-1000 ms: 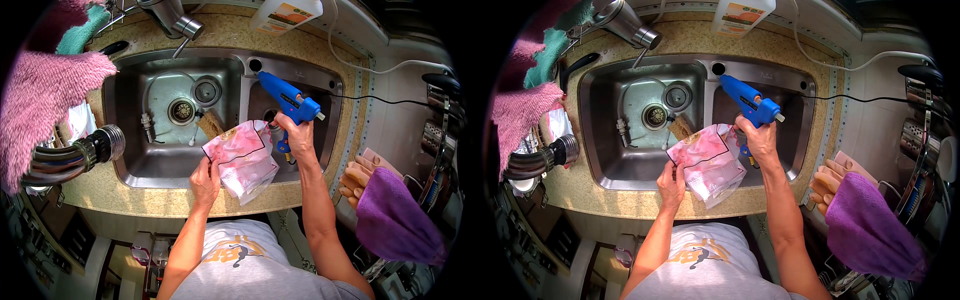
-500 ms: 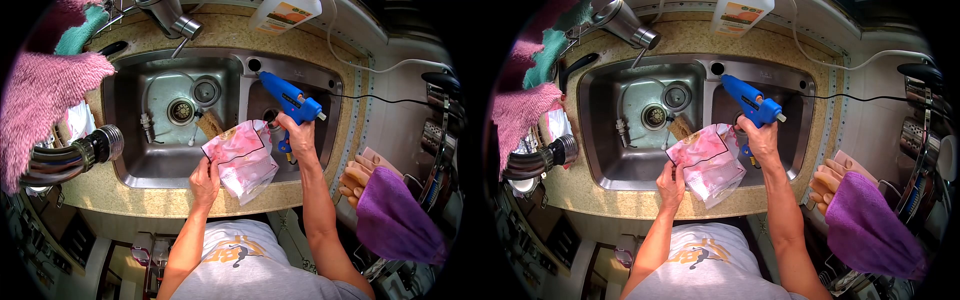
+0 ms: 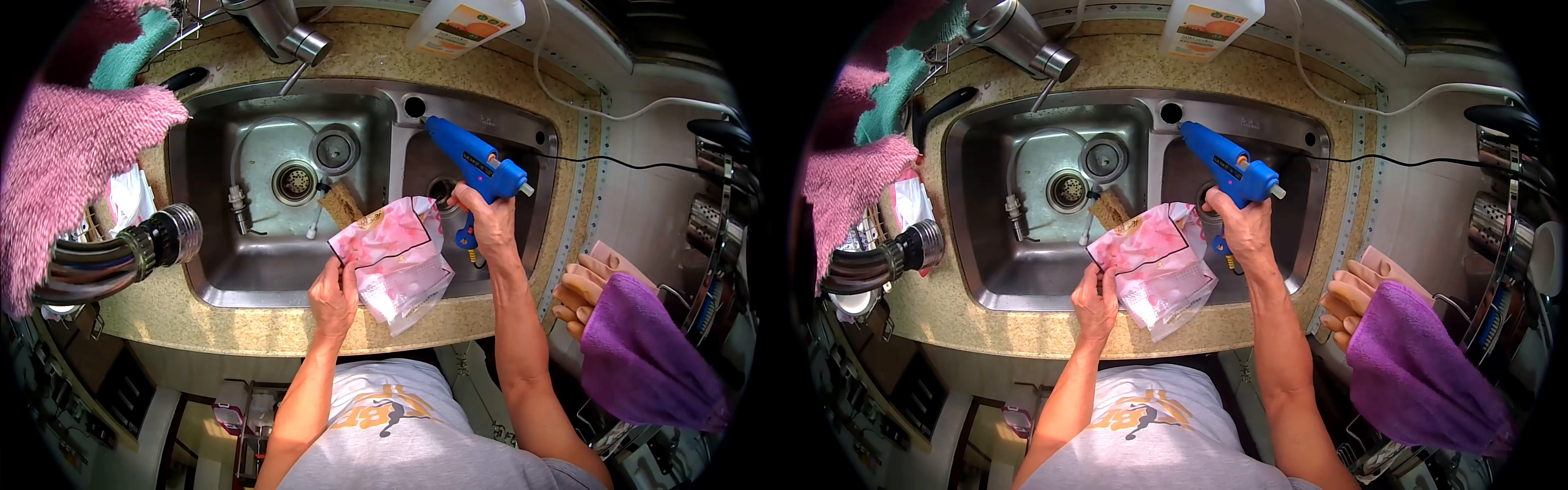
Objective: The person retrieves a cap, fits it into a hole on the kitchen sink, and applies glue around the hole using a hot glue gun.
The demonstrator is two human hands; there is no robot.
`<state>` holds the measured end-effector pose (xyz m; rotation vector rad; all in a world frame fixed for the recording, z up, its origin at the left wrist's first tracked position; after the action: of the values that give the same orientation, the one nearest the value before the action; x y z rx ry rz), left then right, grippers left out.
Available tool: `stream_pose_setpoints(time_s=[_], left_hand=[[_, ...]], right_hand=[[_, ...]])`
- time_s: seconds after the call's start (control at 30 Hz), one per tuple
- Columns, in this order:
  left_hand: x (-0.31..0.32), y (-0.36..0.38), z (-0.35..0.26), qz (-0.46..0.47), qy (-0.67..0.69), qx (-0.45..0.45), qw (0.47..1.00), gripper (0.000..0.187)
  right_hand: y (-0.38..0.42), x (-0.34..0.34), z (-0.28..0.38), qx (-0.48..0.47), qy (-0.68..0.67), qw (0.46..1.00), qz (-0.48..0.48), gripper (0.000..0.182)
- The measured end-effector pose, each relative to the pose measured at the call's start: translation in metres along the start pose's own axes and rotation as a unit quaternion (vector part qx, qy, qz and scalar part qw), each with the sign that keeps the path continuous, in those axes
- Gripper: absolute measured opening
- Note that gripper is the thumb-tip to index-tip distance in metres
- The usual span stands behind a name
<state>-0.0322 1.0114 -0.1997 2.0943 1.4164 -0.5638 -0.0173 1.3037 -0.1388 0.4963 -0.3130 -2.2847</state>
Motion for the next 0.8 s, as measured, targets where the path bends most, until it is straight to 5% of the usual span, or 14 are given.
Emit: stream_pose_setpoints(time_s=[0.8], left_hand=[[0.0006, -0.0010, -0.0041, -0.010, 0.012, -0.026, 1.000, 0.014]], right_hand=[[-0.0015, -0.0022, 0.0042, 0.006, 0.011, 1.000, -0.011, 0.028]])
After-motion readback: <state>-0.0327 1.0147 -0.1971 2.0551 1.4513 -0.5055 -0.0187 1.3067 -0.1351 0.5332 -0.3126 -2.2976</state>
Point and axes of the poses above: each hand's wrist, its own y-axis away from the middle knuckle, its own x-axis out of the palm, z = x × y, the point moved 2 cm from there along -y, towards the middle knuckle, and after that the axes turned 7 degrees about -x, right-handed, at the moved point
